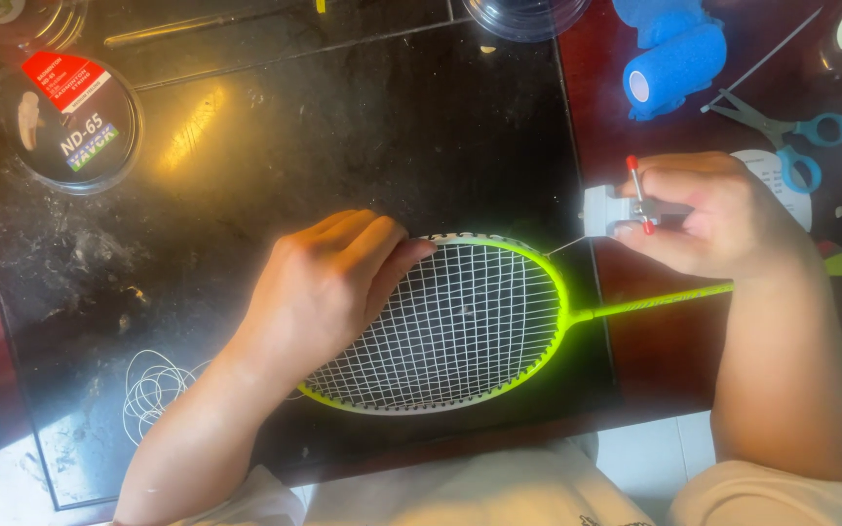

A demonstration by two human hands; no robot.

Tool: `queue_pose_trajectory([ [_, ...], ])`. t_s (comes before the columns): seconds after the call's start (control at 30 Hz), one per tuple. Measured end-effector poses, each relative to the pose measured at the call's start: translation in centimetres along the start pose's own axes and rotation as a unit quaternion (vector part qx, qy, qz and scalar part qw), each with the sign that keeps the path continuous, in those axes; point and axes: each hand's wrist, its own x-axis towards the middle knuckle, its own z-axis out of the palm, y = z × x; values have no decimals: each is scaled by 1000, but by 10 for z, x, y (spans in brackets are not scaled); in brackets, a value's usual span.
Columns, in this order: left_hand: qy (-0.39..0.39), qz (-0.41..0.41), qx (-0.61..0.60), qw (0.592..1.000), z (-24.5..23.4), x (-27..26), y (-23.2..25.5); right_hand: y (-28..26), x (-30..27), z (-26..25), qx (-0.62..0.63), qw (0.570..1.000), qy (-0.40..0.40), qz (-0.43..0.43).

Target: The person strings a badminton racket by hand, threading a string through the frame's grommets and securing it with a metal clamp. They pull the string tight and move the clamp to maintain tension while continuing the process around the racket head.

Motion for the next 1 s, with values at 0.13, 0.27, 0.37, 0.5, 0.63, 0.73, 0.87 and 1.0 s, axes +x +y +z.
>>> queue_pose_trajectory([
  [0.13,0,-26,-7,1000,4,3,-7,10,-8,0,0,999,6,-43],
  [0.27,-13,-14,-68,997,7,6,-21,8,-7,4,-9,1000,9,-21],
  [0.37,-27,14,-113,993,6,7,-33,6,-5,7,13,1000,7,17],
  [0.5,-59,22,-158,985,3,5,-48,10,-5,11,25,998,2,60],
  [0.63,-96,-30,-164,981,-4,-2,-62,12,-1,13,10,998,0,55],
  [0.73,-153,-170,-240,944,-8,-8,-70,24,-3,17,40,998,13,49],
  [0.87,-226,-204,-185,934,-17,-21,-71,48,-8,24,85,994,43,55],
  [1.0,-328,-337,-119,874,-34,-42,-49,68,-11,32,106,992,64,34],
])
